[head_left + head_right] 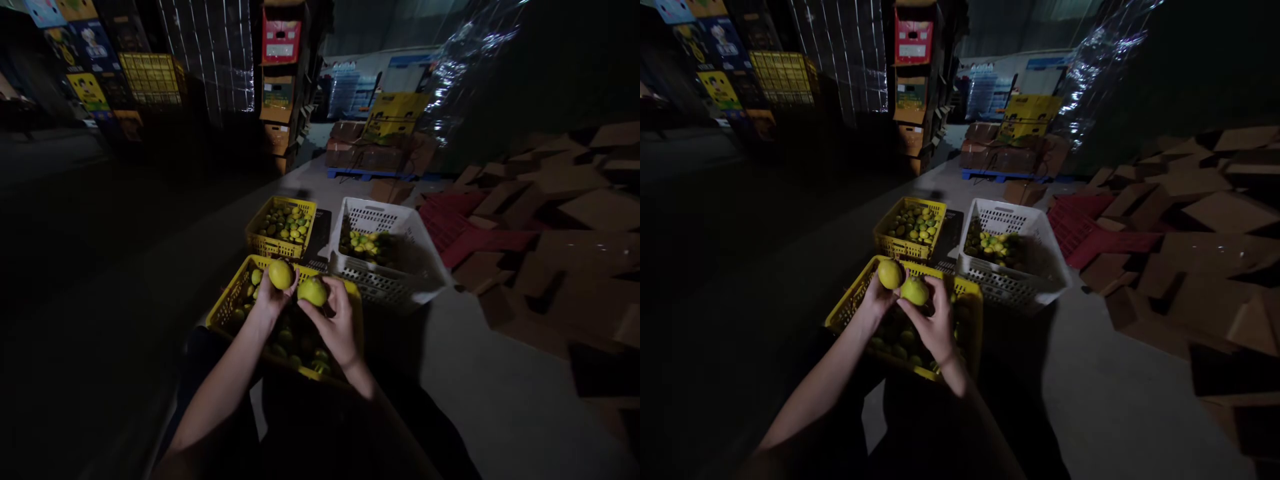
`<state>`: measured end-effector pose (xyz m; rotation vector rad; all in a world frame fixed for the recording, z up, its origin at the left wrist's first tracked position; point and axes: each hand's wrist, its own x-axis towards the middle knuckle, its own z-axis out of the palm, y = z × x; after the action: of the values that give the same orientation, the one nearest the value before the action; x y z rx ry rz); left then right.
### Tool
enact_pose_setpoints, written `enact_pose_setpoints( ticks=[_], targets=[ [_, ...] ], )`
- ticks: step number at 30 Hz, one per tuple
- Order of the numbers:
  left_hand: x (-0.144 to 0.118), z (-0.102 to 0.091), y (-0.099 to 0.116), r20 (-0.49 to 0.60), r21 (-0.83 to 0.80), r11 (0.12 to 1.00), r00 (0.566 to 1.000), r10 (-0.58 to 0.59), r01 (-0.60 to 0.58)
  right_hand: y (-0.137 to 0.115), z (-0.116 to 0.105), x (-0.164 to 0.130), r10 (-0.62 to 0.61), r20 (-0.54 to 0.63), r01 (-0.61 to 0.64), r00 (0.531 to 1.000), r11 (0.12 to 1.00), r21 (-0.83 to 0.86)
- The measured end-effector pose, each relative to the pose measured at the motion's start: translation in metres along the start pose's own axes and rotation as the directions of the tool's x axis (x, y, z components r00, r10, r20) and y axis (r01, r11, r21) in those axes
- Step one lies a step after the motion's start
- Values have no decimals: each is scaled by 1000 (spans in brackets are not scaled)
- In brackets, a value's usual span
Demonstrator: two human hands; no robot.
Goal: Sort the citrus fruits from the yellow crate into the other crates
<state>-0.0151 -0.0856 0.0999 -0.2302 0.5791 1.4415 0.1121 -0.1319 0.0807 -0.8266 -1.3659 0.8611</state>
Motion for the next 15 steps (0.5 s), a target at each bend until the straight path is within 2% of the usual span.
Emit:
enact_pose_setpoints(
  ticks=[3, 6, 8, 11, 13, 15],
  targets=[
    [-2, 2, 3, -68, 94, 995, 997, -36, 43, -6, -1, 7, 281, -24, -263, 959, 921, 287],
    [-6, 2, 2, -118, 125, 987, 990, -82, 97, -2, 0, 13, 465, 27, -401, 885, 730, 553],
    [-8, 2, 1, -90, 114, 985, 989, -116, 126, 2, 1, 16, 541, 69, -459, 838, 631, 625],
    [-10, 1, 0, 3, 155, 976, 988, -157, 155, 4, 3, 18, 625, 114, -531, 772, 537, 655],
    [-11, 0, -3, 59, 209, 970, 988, -139, 124, 2, 4, 18, 668, 110, -545, 736, 489, 682],
    [-12, -1, -8, 99, 233, 971, 992, -76, 51, 0, 5, 19, 678, 73, -525, 731, 490, 696]
  ],
)
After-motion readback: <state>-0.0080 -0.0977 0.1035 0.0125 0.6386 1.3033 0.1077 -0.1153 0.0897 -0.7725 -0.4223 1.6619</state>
